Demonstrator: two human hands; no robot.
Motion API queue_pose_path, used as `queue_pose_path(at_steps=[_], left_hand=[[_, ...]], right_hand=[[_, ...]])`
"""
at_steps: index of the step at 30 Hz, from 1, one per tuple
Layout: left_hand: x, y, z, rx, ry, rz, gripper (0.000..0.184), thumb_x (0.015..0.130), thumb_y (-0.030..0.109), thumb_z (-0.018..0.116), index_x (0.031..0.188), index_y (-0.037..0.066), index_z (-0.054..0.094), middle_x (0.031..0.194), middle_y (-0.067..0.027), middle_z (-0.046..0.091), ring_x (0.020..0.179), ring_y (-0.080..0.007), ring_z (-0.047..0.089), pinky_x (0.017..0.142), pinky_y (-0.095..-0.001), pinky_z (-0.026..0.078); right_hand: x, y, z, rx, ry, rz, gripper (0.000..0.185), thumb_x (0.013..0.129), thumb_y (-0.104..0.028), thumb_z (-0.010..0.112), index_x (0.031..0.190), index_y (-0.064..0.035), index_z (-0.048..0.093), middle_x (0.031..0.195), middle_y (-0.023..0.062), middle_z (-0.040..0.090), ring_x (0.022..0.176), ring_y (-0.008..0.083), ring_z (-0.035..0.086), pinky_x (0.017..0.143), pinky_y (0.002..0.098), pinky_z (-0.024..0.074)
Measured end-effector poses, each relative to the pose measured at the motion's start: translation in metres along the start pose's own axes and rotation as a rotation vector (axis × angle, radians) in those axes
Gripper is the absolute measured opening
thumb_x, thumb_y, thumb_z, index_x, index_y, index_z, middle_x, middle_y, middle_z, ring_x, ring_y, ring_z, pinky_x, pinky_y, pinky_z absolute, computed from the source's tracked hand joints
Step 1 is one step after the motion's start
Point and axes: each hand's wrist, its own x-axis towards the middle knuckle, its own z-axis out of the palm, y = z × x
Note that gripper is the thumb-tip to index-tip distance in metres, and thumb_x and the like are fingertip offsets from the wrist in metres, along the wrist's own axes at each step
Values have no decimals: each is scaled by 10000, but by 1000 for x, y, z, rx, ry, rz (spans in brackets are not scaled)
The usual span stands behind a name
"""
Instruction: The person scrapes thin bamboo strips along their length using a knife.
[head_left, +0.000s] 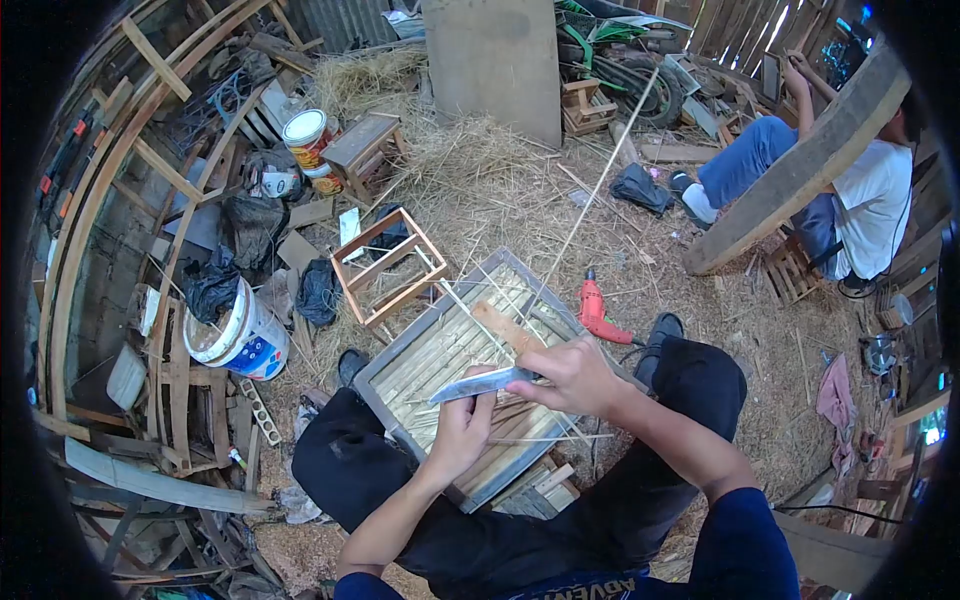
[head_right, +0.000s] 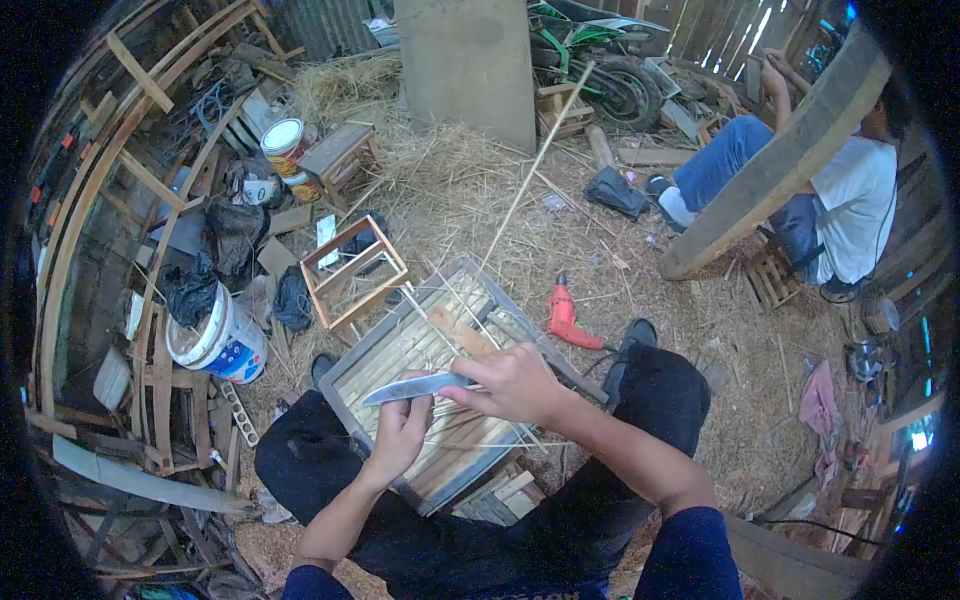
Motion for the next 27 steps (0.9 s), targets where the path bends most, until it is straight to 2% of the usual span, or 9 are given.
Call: queue_pose_path(at_steps=[4,7,10,19,23,26,27], left_hand=[[2,-4,-6,31,41,64,180,1025,153,493,1079,14,594,737,45,456,630,-26,358,534,-234,307],[3,9,-7,-22,74,7,200,1027,178,500,1065,6,594,730,41,453,625,-28,351,526,-233,300],[3,13,-8,8,56,-21,206,1030,192,500,1049,4,582,725,35,446,622,-31,350,526,-228,296],[2,13,-12,74,73,77,193,1031,189,491,1038,9,561,728,18,449,644,-49,371,558,-238,323],[-1,15,-13,114,64,118,190,1040,217,471,1034,41,541,741,54,437,622,-16,373,535,-199,310],[-11,17,-12,186,44,166,189,1039,203,468,1018,34,551,758,45,452,656,-24,388,565,-204,326],[-17,16,-11,166,14,148,189,1038,198,467,1014,32,554,763,43,456,666,-25,392,574,-205,329]], right_hand=[[-2,7,-5,-51,28,37,308,834,-388,721,812,-92,638,562,59,558,479,244,576,446,369,414],[1,9,-11,-76,113,56,308,834,-386,721,811,-91,637,570,56,566,484,240,581,447,364,417],[-1,12,-12,-122,119,38,303,838,-383,718,815,-92,636,570,61,576,483,238,586,449,363,425],[-2,29,-23,-212,269,227,304,882,-415,666,823,-119,624,566,70,580,490,262,599,446,382,430],[-3,35,-31,-322,258,268,284,909,-405,638,840,-129,634,562,89,583,480,275,598,437,387,429],[0,55,-43,-161,508,574,283,935,-387,610,864,-114,638,573,112,585,488,280,602,453,390,428],[-2,59,-50,-181,545,574,285,942,-381,601,873,-107,638,578,116,589,495,279,608,461,389,429]])
